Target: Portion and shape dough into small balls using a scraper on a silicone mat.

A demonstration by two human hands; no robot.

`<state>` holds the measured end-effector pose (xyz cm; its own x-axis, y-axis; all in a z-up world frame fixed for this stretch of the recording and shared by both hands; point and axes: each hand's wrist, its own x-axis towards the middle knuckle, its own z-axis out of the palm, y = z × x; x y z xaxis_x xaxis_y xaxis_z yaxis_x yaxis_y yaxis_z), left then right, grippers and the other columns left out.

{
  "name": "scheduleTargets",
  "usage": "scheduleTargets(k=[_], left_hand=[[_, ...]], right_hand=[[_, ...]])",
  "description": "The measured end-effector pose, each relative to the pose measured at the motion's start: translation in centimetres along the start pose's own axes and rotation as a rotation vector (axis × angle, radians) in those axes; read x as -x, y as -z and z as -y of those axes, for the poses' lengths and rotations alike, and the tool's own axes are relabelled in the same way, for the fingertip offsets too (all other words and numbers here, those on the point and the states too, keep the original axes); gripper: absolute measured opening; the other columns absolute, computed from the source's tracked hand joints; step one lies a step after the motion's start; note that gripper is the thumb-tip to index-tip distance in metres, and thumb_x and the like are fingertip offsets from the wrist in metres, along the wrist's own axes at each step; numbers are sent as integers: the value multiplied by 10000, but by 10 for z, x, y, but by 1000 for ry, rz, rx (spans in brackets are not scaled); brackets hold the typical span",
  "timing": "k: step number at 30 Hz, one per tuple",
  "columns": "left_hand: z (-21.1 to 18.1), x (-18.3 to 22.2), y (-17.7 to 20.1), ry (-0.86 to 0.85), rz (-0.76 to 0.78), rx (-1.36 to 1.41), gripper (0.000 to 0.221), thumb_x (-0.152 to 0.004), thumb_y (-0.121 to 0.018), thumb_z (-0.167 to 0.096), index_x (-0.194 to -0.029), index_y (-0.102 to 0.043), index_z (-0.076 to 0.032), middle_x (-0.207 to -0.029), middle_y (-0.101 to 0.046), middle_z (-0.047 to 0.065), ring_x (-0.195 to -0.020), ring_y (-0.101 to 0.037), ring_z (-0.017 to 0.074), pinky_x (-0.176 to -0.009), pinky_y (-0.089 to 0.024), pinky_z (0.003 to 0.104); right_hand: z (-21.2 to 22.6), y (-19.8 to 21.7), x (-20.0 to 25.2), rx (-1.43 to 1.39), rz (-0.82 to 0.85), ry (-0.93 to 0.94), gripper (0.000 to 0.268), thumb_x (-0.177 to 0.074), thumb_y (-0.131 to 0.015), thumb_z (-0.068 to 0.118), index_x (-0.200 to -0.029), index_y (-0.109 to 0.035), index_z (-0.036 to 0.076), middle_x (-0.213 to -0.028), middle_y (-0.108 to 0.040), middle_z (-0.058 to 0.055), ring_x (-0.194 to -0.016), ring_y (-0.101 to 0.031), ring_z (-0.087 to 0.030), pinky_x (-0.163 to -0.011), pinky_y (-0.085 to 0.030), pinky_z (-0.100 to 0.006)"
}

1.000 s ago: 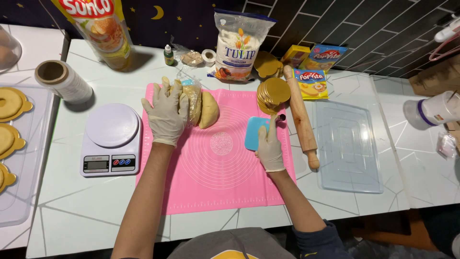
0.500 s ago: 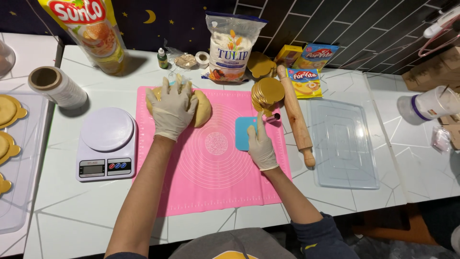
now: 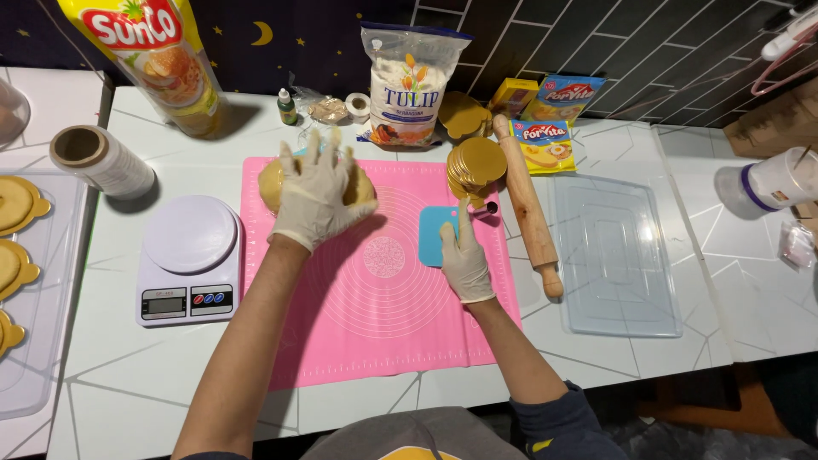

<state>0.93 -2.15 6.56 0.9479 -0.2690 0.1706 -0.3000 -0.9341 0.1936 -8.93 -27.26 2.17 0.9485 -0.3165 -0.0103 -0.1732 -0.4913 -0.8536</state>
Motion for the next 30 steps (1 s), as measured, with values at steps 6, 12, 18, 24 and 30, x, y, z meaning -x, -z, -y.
scheduleTargets(k=[6,12,18,24,30], left_hand=[[-20,-24,11,-185,296,-415,1403,-502,-724,-943,-1610,-307,-190,-1542,-525,89,-1553,-256,322,-1230,39,690],[-38,-34,-9,-133,412,-574,1300,-613,-653,-843,-1622,-248,-130,-1587,-433,194,-1535,-235,416,-1194,46,752],[-72,-9,13,130,383,-626,1109,-816,-626,-744,-1569,-320,10,-1657,-258,271,-1527,-85,537,-1200,26,746],[-43,-38,-7,93,449,-489,996,-781,-610,-790,-1532,-476,-150,-1671,-311,162,-1561,-111,454,-1166,52,783],[1,-48,-18,151,350,-42,651,-879,-348,-518,-1308,-689,-165,-1559,-524,28,-1560,-226,387,-1160,-19,759]], right_hand=[[-5,-6,-1,-32,10,50,618,-1015,-543,290,-1593,-347,194,-1532,-474,-201,-1427,-423,-319,-1230,-302,-450],[-10,-6,0,-51,-2,78,602,-1013,-553,274,-1579,-377,172,-1525,-493,-176,-1417,-440,-312,-1212,-330,-444],[-19,-9,-3,-25,-9,110,594,-1022,-543,260,-1587,-370,198,-1493,-533,-152,-1381,-478,-299,-1190,-367,-454],[-29,-10,-7,-77,3,83,610,-1003,-567,244,-1581,-378,191,-1557,-462,-126,-1438,-401,-276,-1219,-324,-427],[-25,-6,-6,-104,27,54,620,-989,-577,253,-1575,-384,193,-1574,-442,-102,-1452,-388,-252,-1237,-299,-410]])
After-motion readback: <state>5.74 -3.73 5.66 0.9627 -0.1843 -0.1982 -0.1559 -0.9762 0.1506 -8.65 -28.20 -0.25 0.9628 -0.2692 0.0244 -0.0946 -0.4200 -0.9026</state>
